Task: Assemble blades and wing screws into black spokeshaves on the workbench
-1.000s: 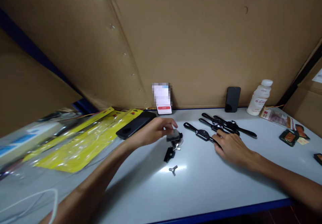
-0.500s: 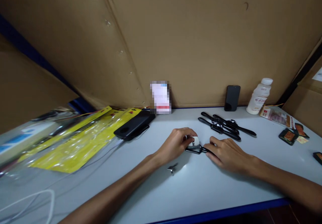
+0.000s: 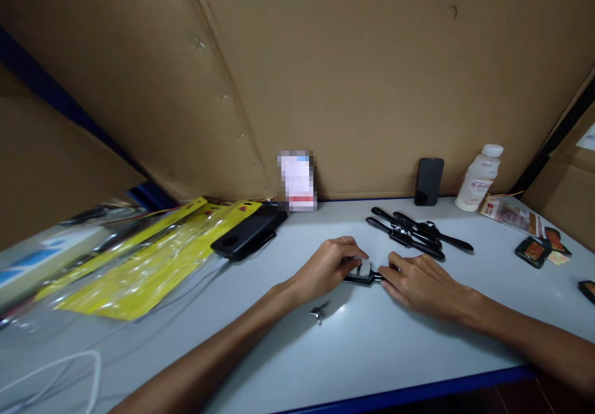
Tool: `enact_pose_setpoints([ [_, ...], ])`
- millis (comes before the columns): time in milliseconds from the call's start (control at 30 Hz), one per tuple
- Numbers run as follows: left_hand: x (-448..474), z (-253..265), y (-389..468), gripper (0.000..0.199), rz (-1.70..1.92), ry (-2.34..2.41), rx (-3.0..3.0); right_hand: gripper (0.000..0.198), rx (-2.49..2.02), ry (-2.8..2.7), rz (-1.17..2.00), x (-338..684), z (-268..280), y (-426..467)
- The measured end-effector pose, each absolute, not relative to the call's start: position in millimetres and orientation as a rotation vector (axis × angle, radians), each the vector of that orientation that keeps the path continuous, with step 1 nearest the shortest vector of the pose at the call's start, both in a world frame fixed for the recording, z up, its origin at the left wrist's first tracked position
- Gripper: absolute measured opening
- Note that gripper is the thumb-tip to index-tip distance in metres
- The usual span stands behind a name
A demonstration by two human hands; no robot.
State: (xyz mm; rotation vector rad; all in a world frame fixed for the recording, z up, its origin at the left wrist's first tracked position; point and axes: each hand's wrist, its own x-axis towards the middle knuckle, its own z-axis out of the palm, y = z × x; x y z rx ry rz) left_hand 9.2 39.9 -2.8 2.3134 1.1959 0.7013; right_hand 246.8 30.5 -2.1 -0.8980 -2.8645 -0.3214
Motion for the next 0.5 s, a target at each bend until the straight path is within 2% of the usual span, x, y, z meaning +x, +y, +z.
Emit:
enact_pose_setpoints([
  [500, 14.4, -4.3, 39.3, 0.024, 0.675, 1.27, 2.25, 0.018, -0.917, -2.879, -0.289, 248.1, -3.9, 33.6],
])
